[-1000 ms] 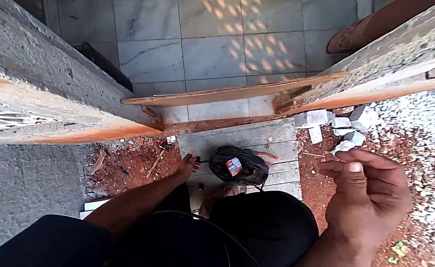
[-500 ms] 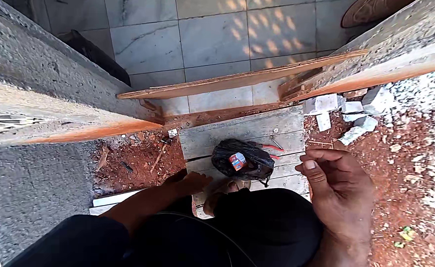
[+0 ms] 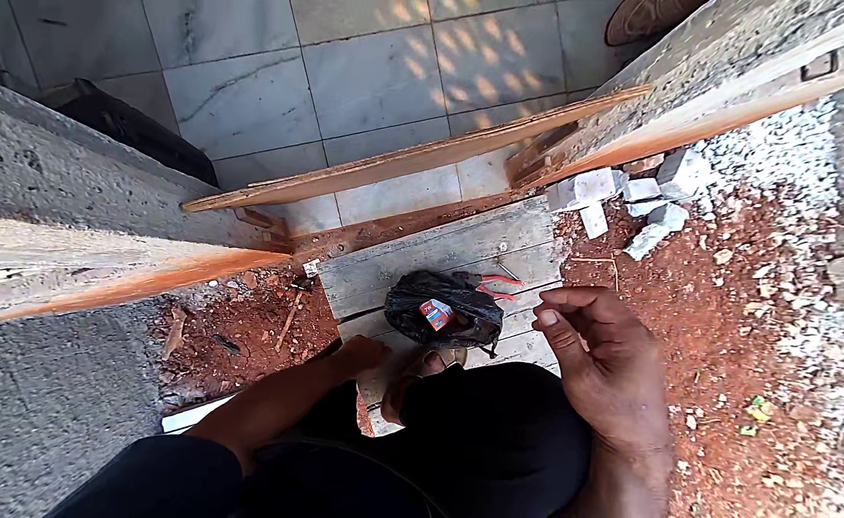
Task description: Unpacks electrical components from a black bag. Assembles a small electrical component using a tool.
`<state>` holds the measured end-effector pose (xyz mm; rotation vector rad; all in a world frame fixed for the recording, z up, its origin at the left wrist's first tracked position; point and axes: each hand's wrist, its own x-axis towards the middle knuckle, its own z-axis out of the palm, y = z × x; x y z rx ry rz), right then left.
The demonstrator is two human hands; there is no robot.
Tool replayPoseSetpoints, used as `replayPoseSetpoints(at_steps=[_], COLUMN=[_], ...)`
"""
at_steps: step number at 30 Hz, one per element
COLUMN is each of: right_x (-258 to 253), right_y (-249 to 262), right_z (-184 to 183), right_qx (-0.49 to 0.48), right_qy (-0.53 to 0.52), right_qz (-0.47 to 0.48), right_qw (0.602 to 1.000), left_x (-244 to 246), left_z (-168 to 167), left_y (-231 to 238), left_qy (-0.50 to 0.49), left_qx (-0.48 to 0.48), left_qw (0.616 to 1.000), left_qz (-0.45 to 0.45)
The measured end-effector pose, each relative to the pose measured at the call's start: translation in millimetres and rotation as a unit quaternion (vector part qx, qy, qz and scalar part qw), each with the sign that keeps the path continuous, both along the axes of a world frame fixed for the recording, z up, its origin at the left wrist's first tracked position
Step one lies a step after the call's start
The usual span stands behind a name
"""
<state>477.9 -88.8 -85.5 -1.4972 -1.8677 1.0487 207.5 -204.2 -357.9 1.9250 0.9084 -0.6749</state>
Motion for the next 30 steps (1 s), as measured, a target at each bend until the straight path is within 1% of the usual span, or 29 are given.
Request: replayPoseSetpoints(at_steps=[2,4,6,8,10,12,14,16,18,20,22,24,25,28,30], right_x=[1,3,5,4,2,2,6,13,17,15,11,5,3,-4,-8], right_y=[-1,-2,-3,-1,1,3,3,4,5,8,12,18,22,30,36], right_z=[1,2,2,1,0,1,0,-2,-3,-4,-6,-9,-11,-17,-22], right_qx=[0.000,-0.004,-0.011,-0.010,-0.010,-0.018,-0.025,-0.027,-0.023,-0.016,-0.003,0.011,0.015,0.014,0.017], right_qy=[-0.002,-0.009,-0.011,-0.008,-0.007,0.003,0.031,0.054,0.043,0.015,-0.022,-0.060,-0.071,-0.077,-0.080], right_qz=[0.000,-0.003,-0.001,0.002,0.002,0.000,-0.009,-0.032,-0.058,-0.056,-0.022,0.004,0.011,0.022,0.025], right_qw=[1.000,1.000,1.000,1.000,1.000,1.000,0.999,0.998,0.997,0.998,1.000,0.998,0.997,0.997,0.996], left_x=[9,20,33,42,46,43,29,9,-9,-26,-39,-47,-50,-57,-60], left_z=[17,37,43,41,38,40,44,47,62,90,120,145,157,190,203], left_y=[8,22,34,52,64,68,59,47,37,35,37,46,52,70,79], left_qy=[-0.037,-0.067,-0.047,0.003,0.023,0.008,-0.045,-0.113,-0.182,-0.248,-0.293,-0.346,-0.367,-0.403,-0.432], left_qx=[0.027,0.068,0.102,0.091,0.073,0.052,0.025,-0.008,-0.025,0.030,0.146,0.263,0.295,0.312,0.315], left_qw=[0.999,0.994,0.987,0.986,0.985,0.985,0.978,0.956,0.930,0.914,0.891,0.840,0.816,0.775,0.748], left_qz=[0.016,0.060,0.112,0.141,0.155,0.165,0.204,0.271,0.319,0.319,0.313,0.324,0.334,0.373,0.392])
